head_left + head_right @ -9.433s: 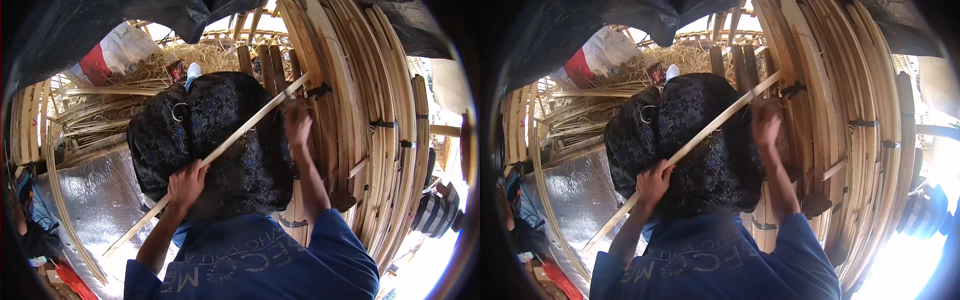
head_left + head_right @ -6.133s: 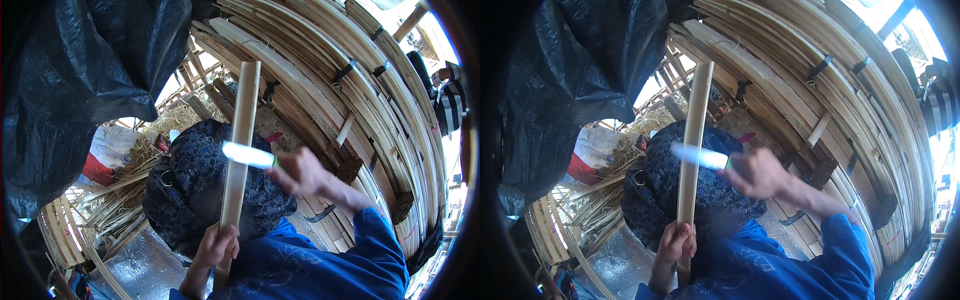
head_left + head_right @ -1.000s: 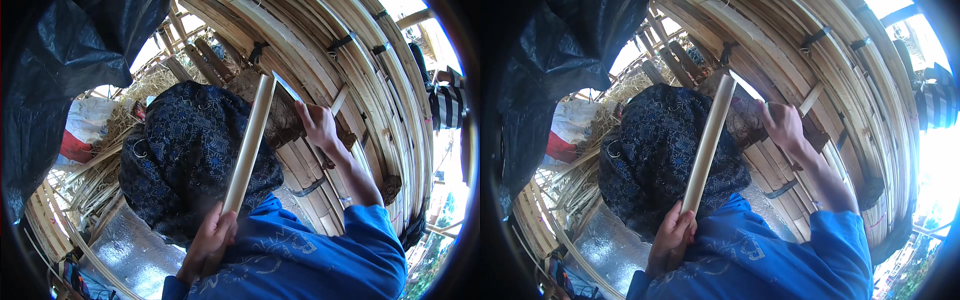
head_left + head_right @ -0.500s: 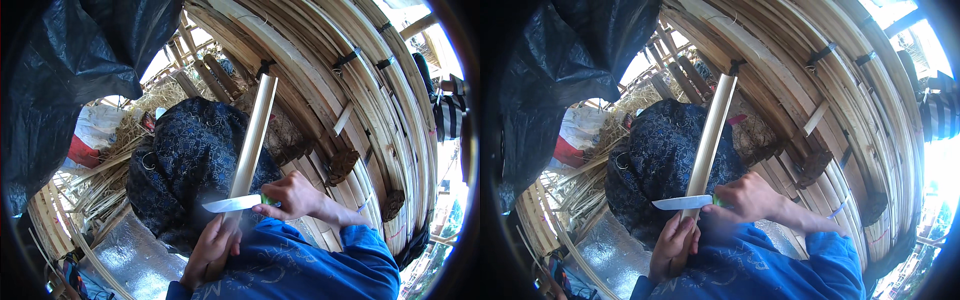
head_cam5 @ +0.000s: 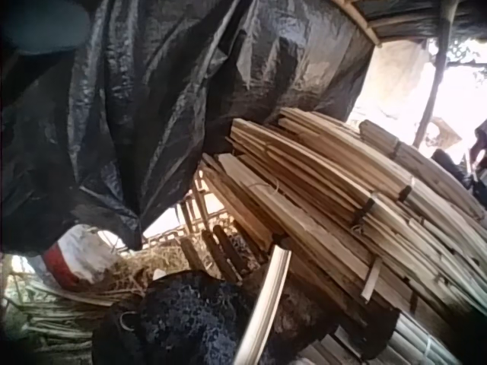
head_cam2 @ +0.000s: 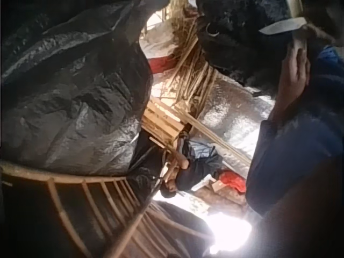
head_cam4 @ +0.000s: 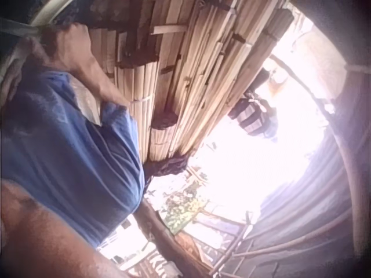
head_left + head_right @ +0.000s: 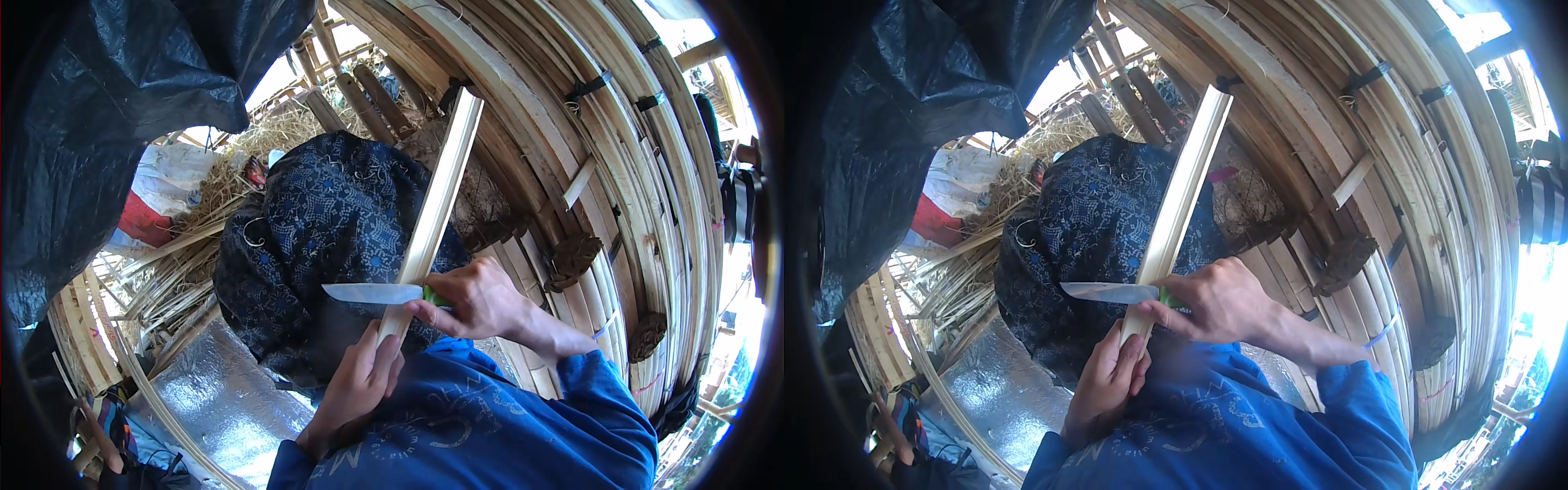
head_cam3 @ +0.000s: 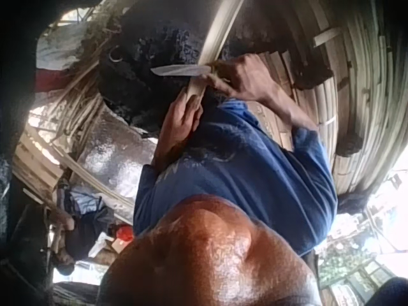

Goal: Using a knife to carve and then tie a strip of bamboo or wood for manufacturing.

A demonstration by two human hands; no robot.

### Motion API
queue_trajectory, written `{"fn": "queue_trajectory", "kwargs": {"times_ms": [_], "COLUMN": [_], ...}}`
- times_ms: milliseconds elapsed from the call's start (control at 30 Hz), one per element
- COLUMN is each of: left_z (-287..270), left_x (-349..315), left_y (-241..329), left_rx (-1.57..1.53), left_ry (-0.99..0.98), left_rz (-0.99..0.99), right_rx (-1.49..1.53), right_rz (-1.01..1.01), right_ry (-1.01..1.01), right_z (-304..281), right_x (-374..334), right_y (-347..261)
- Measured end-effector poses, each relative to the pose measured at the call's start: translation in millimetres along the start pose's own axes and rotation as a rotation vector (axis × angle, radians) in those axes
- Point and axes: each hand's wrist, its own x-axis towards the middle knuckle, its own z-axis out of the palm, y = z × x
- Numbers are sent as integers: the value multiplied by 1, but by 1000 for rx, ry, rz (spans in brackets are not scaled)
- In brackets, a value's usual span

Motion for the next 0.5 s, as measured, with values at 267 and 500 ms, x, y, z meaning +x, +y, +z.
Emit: {"fn": "queue_trajectory", "kwargs": {"times_ms": [267, 500], "left_z": [-3, 1], "left_x": [1, -9], "left_y": [-15, -11], "left_rx": [131, 202], "left_ry": [-17, 42], "left_rz": [5, -24], "right_rx": [-199, -136], "right_rz": [435, 475], "right_ry": [146, 91], "right_z": [-28, -33], "right_x": [6, 5], "right_y": [67, 63]}}
